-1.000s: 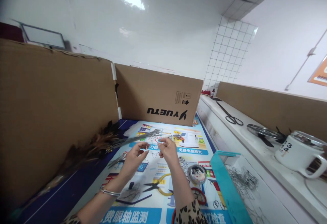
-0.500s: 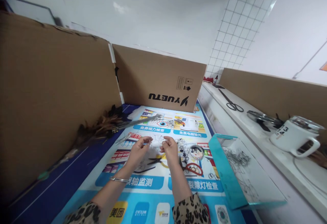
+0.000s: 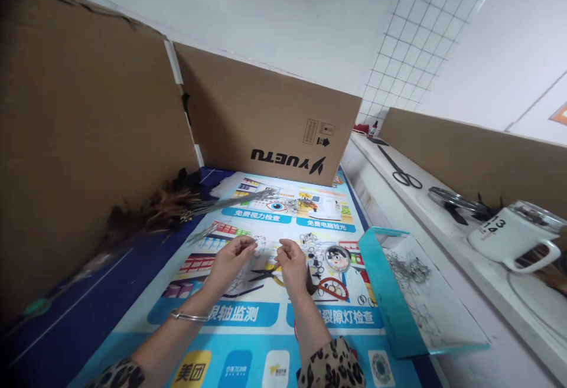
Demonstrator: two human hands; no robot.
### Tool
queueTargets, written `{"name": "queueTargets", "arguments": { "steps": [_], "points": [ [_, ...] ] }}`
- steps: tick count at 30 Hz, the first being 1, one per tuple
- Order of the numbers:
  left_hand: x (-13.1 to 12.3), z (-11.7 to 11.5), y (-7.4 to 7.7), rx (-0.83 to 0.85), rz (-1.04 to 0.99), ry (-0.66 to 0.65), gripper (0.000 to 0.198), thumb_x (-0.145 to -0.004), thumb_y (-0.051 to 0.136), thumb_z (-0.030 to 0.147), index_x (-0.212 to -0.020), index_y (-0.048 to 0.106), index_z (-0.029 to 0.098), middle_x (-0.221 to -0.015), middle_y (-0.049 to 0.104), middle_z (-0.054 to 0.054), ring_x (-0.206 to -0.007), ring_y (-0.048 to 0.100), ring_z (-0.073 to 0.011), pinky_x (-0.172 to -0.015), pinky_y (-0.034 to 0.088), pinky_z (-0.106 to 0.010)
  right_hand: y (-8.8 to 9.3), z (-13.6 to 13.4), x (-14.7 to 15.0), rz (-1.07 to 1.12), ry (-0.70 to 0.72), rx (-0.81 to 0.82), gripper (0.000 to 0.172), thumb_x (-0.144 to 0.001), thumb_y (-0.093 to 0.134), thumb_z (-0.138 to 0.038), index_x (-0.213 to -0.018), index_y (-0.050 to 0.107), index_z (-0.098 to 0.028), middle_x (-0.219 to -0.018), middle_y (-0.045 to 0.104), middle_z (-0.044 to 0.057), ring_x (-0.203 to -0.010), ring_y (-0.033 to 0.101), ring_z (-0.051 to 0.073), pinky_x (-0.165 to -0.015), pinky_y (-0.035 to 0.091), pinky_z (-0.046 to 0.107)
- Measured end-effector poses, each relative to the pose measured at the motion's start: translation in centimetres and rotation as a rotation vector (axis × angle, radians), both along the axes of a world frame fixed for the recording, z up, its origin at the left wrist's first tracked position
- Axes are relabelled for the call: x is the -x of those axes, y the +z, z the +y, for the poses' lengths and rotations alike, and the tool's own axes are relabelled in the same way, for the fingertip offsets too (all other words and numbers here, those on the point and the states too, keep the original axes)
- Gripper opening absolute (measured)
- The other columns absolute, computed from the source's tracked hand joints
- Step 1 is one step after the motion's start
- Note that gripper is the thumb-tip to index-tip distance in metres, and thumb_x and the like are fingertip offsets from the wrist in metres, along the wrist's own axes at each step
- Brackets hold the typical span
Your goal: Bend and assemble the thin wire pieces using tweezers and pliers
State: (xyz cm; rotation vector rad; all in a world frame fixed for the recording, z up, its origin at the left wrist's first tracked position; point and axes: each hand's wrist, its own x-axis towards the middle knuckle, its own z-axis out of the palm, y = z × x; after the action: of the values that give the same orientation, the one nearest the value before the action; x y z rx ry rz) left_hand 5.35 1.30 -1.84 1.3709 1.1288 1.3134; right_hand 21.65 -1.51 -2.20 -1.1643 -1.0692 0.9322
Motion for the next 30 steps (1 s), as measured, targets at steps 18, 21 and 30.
{"name": "queueTargets", "arguments": {
  "steps": [18,21,30],
  "points": [
    [0.0,-0.6,1.0,0.195,-0.325,-0.125,0.027,-0.071,0.066,0.035,-0.09,0.059,0.017,-0.076,0.06,-0.001,-0.067,0.055,-0.011,-0.061,0.041,-0.021,1.0,-1.0,1.1,-0.212,-0.118,-0.038,0.033,-0.074,0.058,-0.033,-0.103,0.059,-0.018,-0.07,0.057,-0.001,-0.058,0.05,0.011,-0.054,0.043,0.022],
    [-0.1,-0.7,1.2,0.202,-0.33,-0.139,0.027,-0.071,0.065,0.034,-0.091,0.059,0.017,-0.076,0.06,0.0,-0.065,0.054,-0.01,-0.062,0.041,-0.021,0.9,-0.8,0.9,-0.183,-0.148,-0.022,0.035,-0.072,0.059,-0.032,-0.105,0.058,-0.019,-0.069,0.056,-0.001,-0.057,0.05,0.01,-0.052,0.041,0.021],
    [-0.2,-0.9,1.5,0.174,-0.232,-0.118,0.028,-0.072,0.062,0.032,-0.095,0.056,0.017,-0.076,0.058,0.0,-0.068,0.054,-0.0121,-0.062,0.041,-0.022,0.9,-1.0,1.1,-0.195,-0.112,0.012,0.024,-0.077,0.055,-0.032,-0.096,0.058,-0.017,-0.069,0.057,-0.001,-0.06,0.051,0.011,-0.055,0.042,0.022]
  ]
}}
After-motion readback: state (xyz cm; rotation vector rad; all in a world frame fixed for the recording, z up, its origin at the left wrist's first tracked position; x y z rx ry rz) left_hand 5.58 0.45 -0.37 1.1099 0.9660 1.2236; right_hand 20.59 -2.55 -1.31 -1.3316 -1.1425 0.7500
